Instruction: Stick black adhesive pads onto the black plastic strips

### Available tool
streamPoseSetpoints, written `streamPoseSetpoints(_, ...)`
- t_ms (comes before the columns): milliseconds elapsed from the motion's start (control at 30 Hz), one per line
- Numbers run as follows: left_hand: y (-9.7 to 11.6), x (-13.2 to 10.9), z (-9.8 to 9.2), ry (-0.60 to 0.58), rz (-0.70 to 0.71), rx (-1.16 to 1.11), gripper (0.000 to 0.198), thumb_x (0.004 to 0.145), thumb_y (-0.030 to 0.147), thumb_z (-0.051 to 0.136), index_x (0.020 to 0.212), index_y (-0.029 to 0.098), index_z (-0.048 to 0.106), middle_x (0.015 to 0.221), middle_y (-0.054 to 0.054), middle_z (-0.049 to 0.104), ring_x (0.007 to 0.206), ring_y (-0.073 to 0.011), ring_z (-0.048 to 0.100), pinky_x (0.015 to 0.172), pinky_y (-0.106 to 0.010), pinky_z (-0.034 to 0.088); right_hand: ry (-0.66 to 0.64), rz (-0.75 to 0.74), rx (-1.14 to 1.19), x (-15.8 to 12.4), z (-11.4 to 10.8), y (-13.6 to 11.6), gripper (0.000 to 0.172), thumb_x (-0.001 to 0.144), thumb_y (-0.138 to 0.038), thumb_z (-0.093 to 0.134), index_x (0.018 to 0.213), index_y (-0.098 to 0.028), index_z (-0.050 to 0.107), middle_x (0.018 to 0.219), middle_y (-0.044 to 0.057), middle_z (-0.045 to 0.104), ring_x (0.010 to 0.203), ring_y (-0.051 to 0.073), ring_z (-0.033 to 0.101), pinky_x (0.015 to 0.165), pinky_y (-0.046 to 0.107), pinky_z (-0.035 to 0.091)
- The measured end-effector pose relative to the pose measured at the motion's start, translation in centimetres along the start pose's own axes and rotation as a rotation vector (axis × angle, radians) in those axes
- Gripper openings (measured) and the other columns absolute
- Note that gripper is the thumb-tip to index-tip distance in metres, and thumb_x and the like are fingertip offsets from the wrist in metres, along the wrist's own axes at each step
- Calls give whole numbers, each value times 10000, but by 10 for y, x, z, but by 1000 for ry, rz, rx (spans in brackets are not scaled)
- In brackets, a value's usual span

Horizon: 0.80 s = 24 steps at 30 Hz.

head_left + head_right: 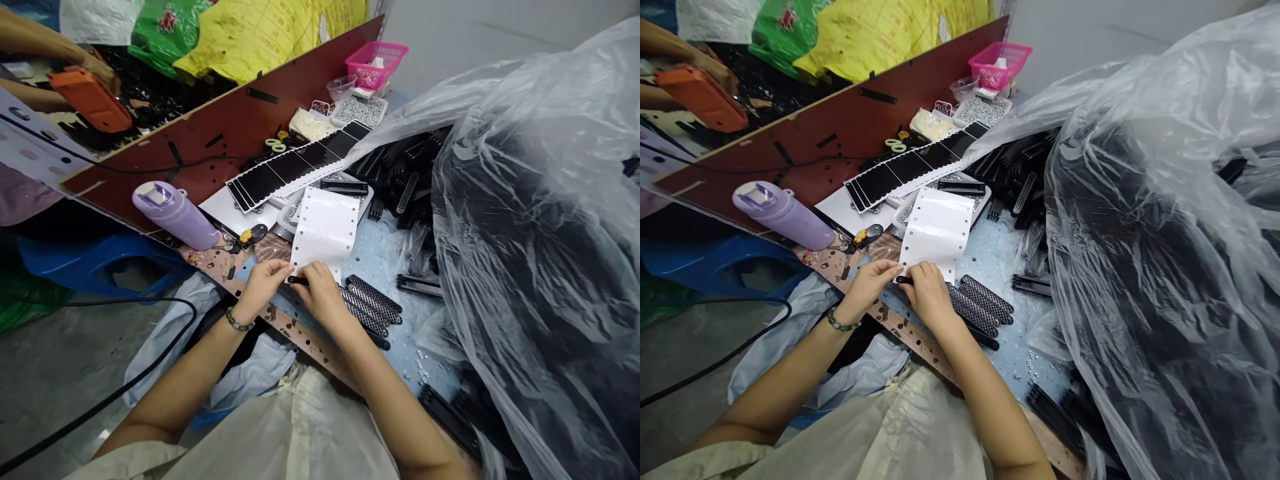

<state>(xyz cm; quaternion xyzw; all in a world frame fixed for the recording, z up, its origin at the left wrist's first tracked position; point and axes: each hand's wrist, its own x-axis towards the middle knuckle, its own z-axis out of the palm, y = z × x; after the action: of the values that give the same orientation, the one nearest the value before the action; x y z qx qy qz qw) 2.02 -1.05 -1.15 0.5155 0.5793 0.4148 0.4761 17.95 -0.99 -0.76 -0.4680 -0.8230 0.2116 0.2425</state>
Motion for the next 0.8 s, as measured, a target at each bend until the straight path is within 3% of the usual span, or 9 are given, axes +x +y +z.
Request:
streamPoseSetpoints(100, 0, 3, 1, 5, 23, 69, 295, 787, 420, 591, 779, 136, 671, 751, -40, 682, 693, -163, 615, 650, -259, 489, 21, -4, -12, 4, 1, -3, 100, 852, -222, 573, 801, -207, 488, 854, 49, 541, 846, 213, 485, 781, 363, 426)
streamPoseSetpoints(200, -6, 13, -4, 97, 58, 174, 293, 813, 415, 546, 787, 140, 642, 710, -22, 639, 658, -152, 580, 630, -253, 466, 77, -35, 289, 0, -16, -6, 142, 857, -247, 560, 765, -225, 454, 834, 27, 547, 829, 190, 512, 771, 352, 447)
streamPoseSetpoints(333, -12, 21, -16, 195, 86, 334, 229, 820, 366, 546, 823, 158, 642, 747, -30, 626, 752, -193, 584, 765, -318, 460, 522, 152, 849, -30, -72, 6, 91, 869, -290, 544, 873, -260, 458, 782, -29, 540, 730, 135, 547, 757, 328, 490)
streamPoseSetpoints(400, -8, 14, -16, 241, 141, 415, 235, 793, 337, 593, 941, 163, 645, 938, -77, 635, 976, -258, 566, 921, -385, 412, 717, 258, 924, -53, -99, 18, 56, 901, -328, 496, 901, -274, 484, 735, -48, 506, 667, 113, 520, 741, 310, 486)
streamPoseSetpoints(433, -3, 7, -13, 275, 204, 464, 293, 781, 321, 613, 1023, 157, 627, 1053, -106, 608, 1087, -286, 520, 983, -412, 372, 726, 327, 880, -64, -107, 24, 61, 899, -334, 502, 913, -275, 508, 724, -48, 507, 653, 109, 514, 717, 290, 477)
streamPoseSetpoints(500, 8, -9, 0, 279, 371, 536, 376, 799, 284, 603, 1146, 143, 568, 1181, -142, 540, 1180, -293, 465, 1026, -424, 349, 556, 446, 720, -82, -111, 32, 90, 879, -336, 540, 924, -266, 574, 750, -28, 554, 691, 119, 540, 707, 277, 462)
streamPoseSetpoints(567, 18, -24, 17, 50, 448, 501, 288, 868, 244, 507, 1138, 159, 557, 1132, -126, 566, 1072, -240, 548, 942, -371, 439, 294, 490, 562, -92, -100, 35, 129, 867, -335, 549, 917, -250, 632, 829, 8, 612, 788, 149, 574, 744, 291, 456)
streamPoseSetpoints(667, 21, -33, 44, -368, 240, 369, 233, 904, 234, 435, 1092, 189, 565, 1013, -83, 626, 865, -185, 629, 758, -294, 515, 43, 489, 440, -89, -72, 33, 205, 882, -336, 498, 964, -237, 658, 860, 24, 636, 804, 163, 582, 748, 294, 446)
streamPoseSetpoints(800, 6, -26, 61, -459, -26, 239, 252, 863, 269, 517, 1098, 186, 556, 1007, -73, 655, 851, -194, 653, 702, -283, 525, -78, 553, 322, -72, -51, 30, 148, 853, -315, 519, 940, -234, 606, 731, -23, 609, 649, 138, 541, 644, 257, 403)
